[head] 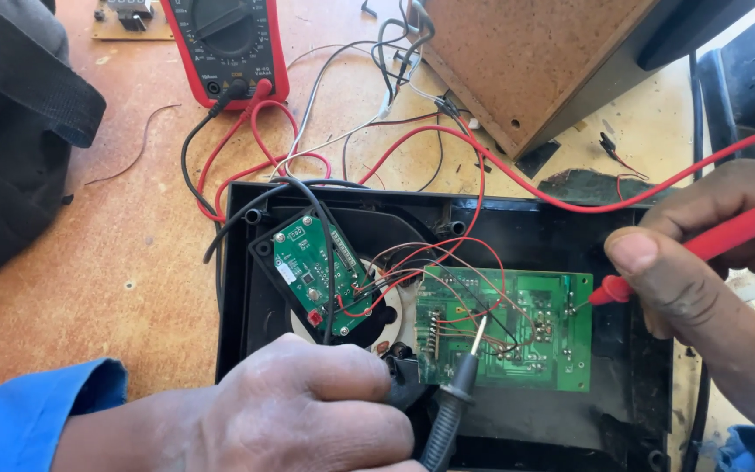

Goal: Connecting internal wiring to a circuit board and using a digital multimeter to test components during a speaker repair.

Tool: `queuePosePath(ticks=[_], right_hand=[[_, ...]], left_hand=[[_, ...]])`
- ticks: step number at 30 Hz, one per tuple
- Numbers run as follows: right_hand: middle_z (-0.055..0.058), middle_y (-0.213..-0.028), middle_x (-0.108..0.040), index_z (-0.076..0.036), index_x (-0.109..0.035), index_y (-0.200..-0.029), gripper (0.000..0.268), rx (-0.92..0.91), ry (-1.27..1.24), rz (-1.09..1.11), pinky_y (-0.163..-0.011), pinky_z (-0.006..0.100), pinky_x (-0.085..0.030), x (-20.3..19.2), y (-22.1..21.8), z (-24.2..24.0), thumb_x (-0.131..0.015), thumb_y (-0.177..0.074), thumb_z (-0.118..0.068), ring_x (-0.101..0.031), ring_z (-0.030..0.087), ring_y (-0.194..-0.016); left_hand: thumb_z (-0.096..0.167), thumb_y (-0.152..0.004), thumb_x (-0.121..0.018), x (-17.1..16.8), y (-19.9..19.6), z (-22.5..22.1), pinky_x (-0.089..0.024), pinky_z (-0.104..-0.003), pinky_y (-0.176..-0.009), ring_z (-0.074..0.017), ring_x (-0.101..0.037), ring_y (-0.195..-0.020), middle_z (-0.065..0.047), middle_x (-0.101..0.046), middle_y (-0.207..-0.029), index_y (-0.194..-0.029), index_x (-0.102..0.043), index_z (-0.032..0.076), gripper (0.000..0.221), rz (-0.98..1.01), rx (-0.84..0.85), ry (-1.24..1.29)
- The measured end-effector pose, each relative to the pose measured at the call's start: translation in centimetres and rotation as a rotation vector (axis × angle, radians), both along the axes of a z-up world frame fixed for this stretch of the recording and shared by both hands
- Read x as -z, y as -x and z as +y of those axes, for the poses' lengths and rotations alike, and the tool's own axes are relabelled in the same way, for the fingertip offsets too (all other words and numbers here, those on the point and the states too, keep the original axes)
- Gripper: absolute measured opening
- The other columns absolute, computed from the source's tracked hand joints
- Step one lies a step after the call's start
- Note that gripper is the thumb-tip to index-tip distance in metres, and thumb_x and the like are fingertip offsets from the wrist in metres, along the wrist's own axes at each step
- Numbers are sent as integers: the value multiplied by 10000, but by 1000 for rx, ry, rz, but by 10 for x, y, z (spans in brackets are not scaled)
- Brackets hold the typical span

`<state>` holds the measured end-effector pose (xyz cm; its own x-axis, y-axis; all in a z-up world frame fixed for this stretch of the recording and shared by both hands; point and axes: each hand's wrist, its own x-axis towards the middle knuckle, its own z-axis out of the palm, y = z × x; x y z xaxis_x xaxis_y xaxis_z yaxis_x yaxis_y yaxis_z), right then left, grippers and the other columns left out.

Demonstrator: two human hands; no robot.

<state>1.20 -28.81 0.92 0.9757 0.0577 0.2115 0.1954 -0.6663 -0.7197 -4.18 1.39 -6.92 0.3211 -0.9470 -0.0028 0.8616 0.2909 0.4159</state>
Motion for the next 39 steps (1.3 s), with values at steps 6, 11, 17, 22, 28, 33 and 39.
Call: queuePosePath(ticks=[6,11,17,22,28,33,39], right_hand=[[80,-501,-559,-53,-594,-827,270,17,20,27,-472,250,-411,0,0,0,-717,-930,-270,-543,146,-421],[91,-530,-568,-51,-604,-841,268,49,48,48,-492,263,-412,-1,1,2,-729,-942,-266,-533,160,-436],[95,-545,-558,-25,-595,-845,259,11,25,19,-436,260,-397,0,-1,2,-727,-941,-226,-517,161,-402],[108,-546,-576,-21,-612,-847,266,32,69,32,-459,275,-431,-3,0,4,-737,-937,-237,-551,180,-416],[90,-543,-579,-33,-608,-848,260,15,63,22,-476,261,-408,0,0,2,-730,-940,-244,-536,160,-420],[98,-549,-600,-33,-627,-834,277,54,99,38,-494,268,-414,-3,0,4,-745,-940,-260,-553,167,-438],[68,-527,-530,-62,-592,-848,246,-10,8,-1,-537,253,-397,1,2,0,-701,-948,-260,-506,139,-474]], left_hand=[[60,-1153,-213,-22,-8,-7,-259,-253,-543,-117,-283,-615,30,-284,-802,-789,-201,105,367,-1923,-273,-586],[145,-1149,-233,-31,-19,-10,-371,-324,-623,-213,-414,-647,-28,-413,-762,-898,-540,100,399,-2176,-652,-449],[152,-1123,-255,-39,-16,-13,-295,-323,-560,-178,-289,-544,-7,-317,-674,-753,-421,120,407,-2118,-806,-513],[146,-1121,-287,-39,-15,-13,-295,-322,-560,-177,-286,-543,-6,-315,-676,-756,-437,126,395,-2143,-833,-527],[194,-1127,-434,-36,-13,-16,-272,-328,-549,-178,-242,-522,-7,-272,-645,-715,-368,133,421,-2152,-915,-564],[230,-1147,-450,-31,-17,-16,-380,-339,-608,-219,-377,-561,-25,-349,-653,-777,-445,112,389,-2138,-824,-513],[24,-1126,-346,-19,-17,-15,-389,-338,-643,-220,-429,-644,-37,-467,-757,-931,-527,73,271,-2261,-508,-485]])
